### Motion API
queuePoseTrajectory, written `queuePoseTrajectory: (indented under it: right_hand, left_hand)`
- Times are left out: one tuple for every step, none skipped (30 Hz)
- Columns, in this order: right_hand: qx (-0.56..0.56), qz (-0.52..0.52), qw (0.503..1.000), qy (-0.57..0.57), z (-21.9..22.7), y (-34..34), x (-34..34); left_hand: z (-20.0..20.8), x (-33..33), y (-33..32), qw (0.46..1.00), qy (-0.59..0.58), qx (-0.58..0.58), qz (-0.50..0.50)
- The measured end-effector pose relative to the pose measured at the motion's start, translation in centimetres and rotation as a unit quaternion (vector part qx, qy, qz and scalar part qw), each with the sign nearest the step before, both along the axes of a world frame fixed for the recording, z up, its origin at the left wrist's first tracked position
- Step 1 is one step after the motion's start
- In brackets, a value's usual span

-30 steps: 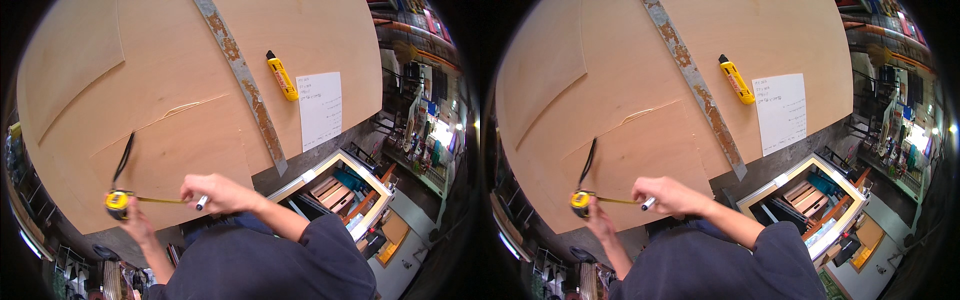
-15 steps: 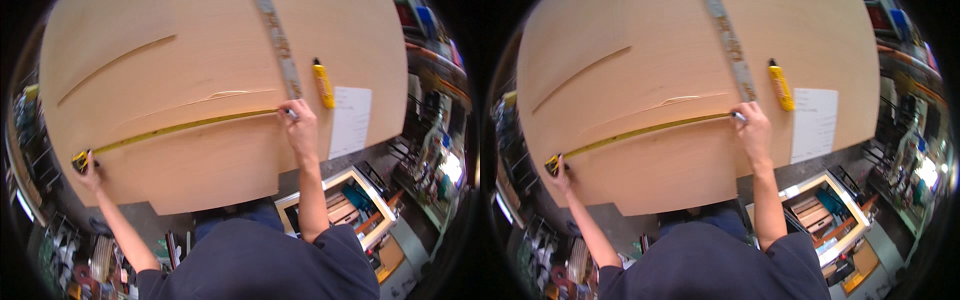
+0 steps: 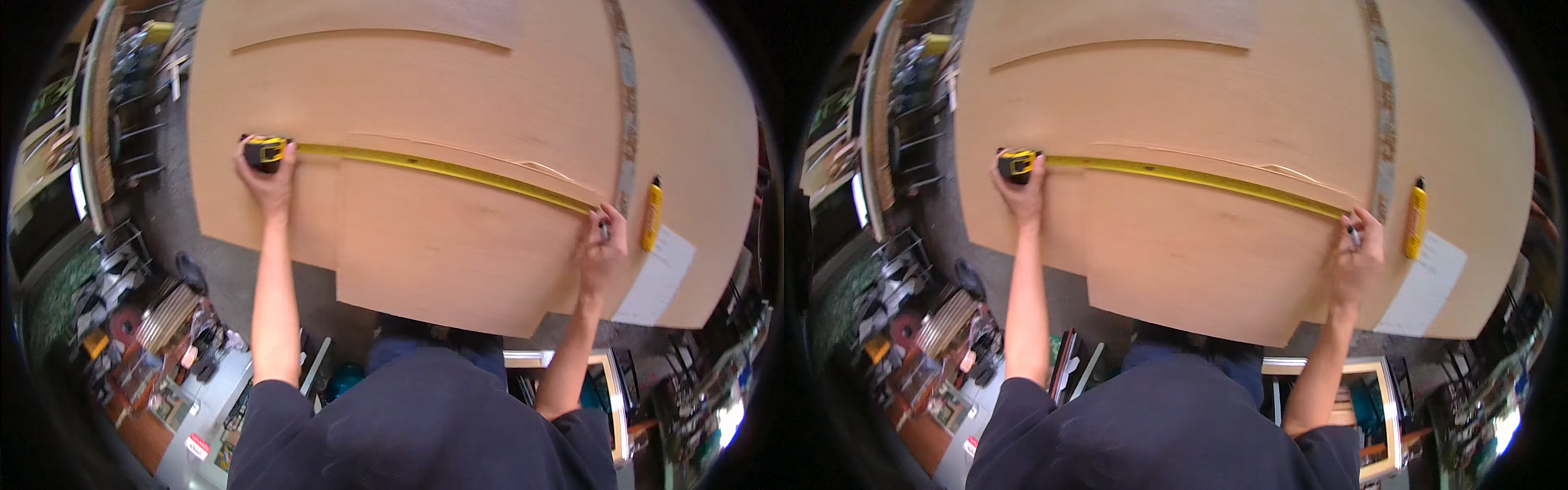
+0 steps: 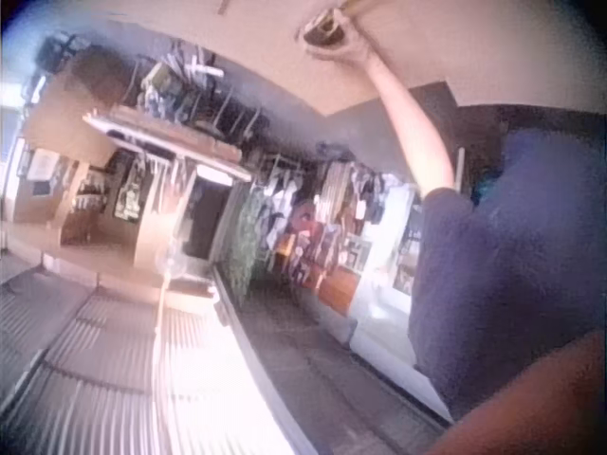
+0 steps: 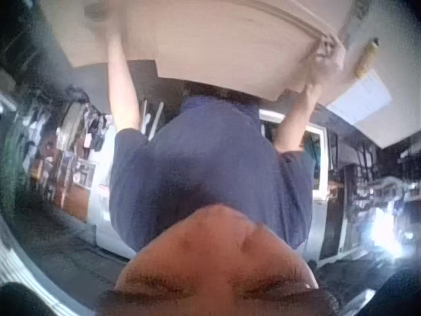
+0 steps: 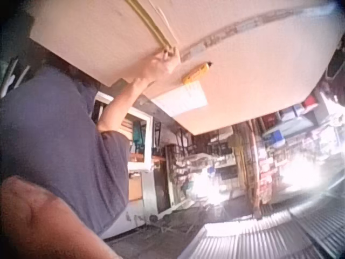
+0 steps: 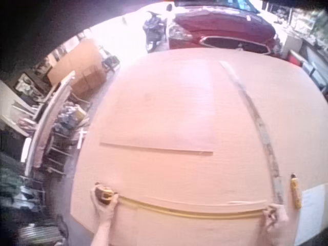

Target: The person measures and marks a large sheet of MDF on a workbench using a tape measure and marker. They then use a utility knife and a straight edge to cut the marked sections of the board.

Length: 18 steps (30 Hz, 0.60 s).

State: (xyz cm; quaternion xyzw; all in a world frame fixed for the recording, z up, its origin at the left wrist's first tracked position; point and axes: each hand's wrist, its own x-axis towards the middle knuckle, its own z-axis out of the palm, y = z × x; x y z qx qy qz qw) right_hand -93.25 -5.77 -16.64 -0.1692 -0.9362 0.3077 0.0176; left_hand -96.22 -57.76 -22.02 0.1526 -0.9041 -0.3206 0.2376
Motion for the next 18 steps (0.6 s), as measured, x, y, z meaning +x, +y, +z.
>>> queuePoseTrajectory:
  right_hand:
    - [0.015,-0.019,1.000,0.003,0.1,0.2,0.0]
    - [0.021,-0.023,0.998,0.053,-0.6,0.4,0.1]
    - [0.058,-0.002,0.995,0.082,-0.6,0.1,-0.2]
    - [0.036,-0.037,0.999,-0.004,-0.8,0.4,0.0]
    - [0.040,0.005,0.999,0.036,-0.8,1.2,0.6]
    - [0.042,0.026,0.995,0.091,0.0,0.7,0.4]
    - [0.072,0.052,0.987,0.136,0.0,1.1,0.5]
    - [0.031,0.037,0.993,0.111,1.1,1.1,0.4]
    - [-0.037,0.023,0.995,0.087,1.6,0.1,0.4]
    - [-0.048,0.014,0.997,0.057,2.0,0.4,0.5]
    - [-0.058,0.006,0.998,0.028,2.5,1.1,0.7]
    - [-0.072,0.001,0.997,-0.003,2.5,1.1,0.8]
    - [-0.022,0.000,1.000,-0.005,2.3,1.0,0.9]
    - [-0.016,0.008,1.000,0.014,1.3,1.1,1.3]
    - [-0.006,0.012,0.999,0.032,-0.2,1.9,2.4]
    - [0.003,0.021,0.999,0.050,-0.8,2.1,2.7]
    - [-0.019,-0.001,0.999,0.036,-0.8,2.3,3.2]
    - [-0.041,-0.023,0.999,0.021,-0.3,2.1,3.8]
  left_hand:
    - [-0.8,0.0,-0.1,0.996,-0.007,0.086,0.009]
    - [-0.8,-0.1,0.0,0.998,-0.052,0.038,0.024]
    - [-1.9,0.5,-0.9,0.987,-0.031,0.154,0.042]
    - [-0.5,0.7,0.2,0.983,-0.068,0.155,0.076]
    - [-0.2,0.3,0.5,0.974,-0.079,0.206,0.047]
    - [-0.6,0.8,-0.2,0.977,-0.058,0.204,0.028]
    - [-0.1,0.7,-0.9,0.987,-0.060,0.151,-0.002]
    - [-2.1,1.3,-2.5,0.992,-0.021,0.119,-0.029]
    - [-1.5,0.9,-3.2,0.997,0.019,0.062,-0.049]
    - [-1.9,0.8,-3.0,0.997,0.021,0.058,-0.047]
    - [-2.4,0.9,-2.6,0.997,0.023,0.054,-0.043]
    - [-2.5,0.7,-2.3,0.998,0.025,0.047,-0.038]
    - [-2.8,0.6,-2.4,0.997,0.034,0.058,-0.040]
    - [-2.6,0.4,-2.6,0.997,0.029,0.050,-0.042]
    - [-2.5,0.1,-2.2,0.998,0.022,0.044,-0.048]
    - [-2.3,0.2,-2.3,0.998,0.016,0.037,-0.049]
    - [-2.2,0.3,-2.4,0.998,0.014,0.035,-0.045]
    - [-2.1,0.5,-2.7,0.999,0.010,0.032,-0.042]
